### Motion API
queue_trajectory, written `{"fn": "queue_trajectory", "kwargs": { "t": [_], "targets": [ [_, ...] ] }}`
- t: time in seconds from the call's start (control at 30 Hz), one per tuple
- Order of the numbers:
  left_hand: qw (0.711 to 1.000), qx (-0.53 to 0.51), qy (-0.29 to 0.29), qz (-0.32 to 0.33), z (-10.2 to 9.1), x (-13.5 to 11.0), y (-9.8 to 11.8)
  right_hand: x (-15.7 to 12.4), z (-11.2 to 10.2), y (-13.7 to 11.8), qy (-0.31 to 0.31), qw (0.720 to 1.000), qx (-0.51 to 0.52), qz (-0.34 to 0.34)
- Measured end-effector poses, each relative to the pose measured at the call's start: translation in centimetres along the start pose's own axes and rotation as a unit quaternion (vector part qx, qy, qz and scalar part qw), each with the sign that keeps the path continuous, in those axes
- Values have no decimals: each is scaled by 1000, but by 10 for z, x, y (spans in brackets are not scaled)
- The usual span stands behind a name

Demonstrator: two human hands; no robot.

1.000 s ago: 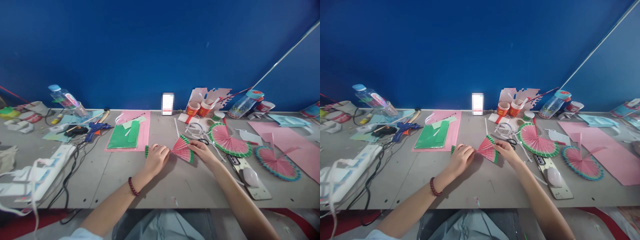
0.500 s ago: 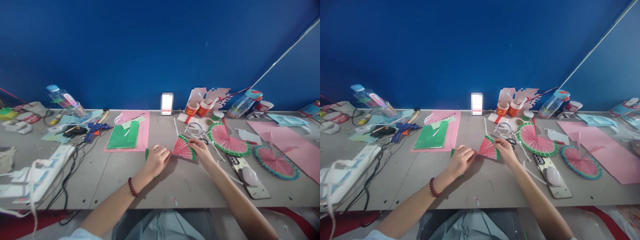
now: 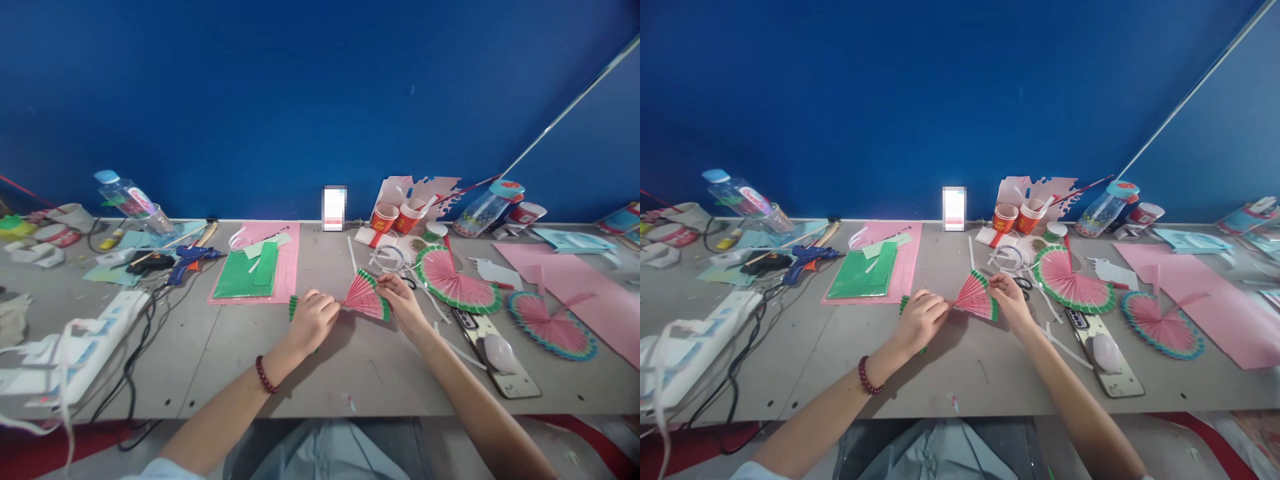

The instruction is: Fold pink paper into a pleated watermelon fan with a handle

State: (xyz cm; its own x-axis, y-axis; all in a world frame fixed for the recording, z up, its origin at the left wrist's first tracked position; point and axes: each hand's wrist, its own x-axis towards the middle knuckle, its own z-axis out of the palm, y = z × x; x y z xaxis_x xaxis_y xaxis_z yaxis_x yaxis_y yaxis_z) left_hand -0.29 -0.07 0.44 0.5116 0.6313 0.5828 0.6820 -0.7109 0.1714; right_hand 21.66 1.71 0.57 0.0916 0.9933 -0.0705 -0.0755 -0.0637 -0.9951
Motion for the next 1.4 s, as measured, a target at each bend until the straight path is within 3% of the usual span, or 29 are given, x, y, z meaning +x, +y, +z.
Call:
{"fn": "queue_trajectory", "kwargs": {
  "t": [0.33,0.5,0.7,1.1,1.4],
  "targets": [
    [1000,-6,23,-14,-2,-1,-2,0,-1,2,5,1000,-23,-19],
    [998,-8,55,-31,-1,-1,-2,-3,-4,-5,-31,999,15,-9],
    [996,32,83,11,-3,0,-4,-7,-2,-14,-67,996,55,8],
    [991,88,76,65,-7,-1,-4,-5,2,-7,-16,993,110,47],
    [990,88,72,85,-9,-1,-2,-4,-2,-7,-15,989,133,65]
  ]
}}
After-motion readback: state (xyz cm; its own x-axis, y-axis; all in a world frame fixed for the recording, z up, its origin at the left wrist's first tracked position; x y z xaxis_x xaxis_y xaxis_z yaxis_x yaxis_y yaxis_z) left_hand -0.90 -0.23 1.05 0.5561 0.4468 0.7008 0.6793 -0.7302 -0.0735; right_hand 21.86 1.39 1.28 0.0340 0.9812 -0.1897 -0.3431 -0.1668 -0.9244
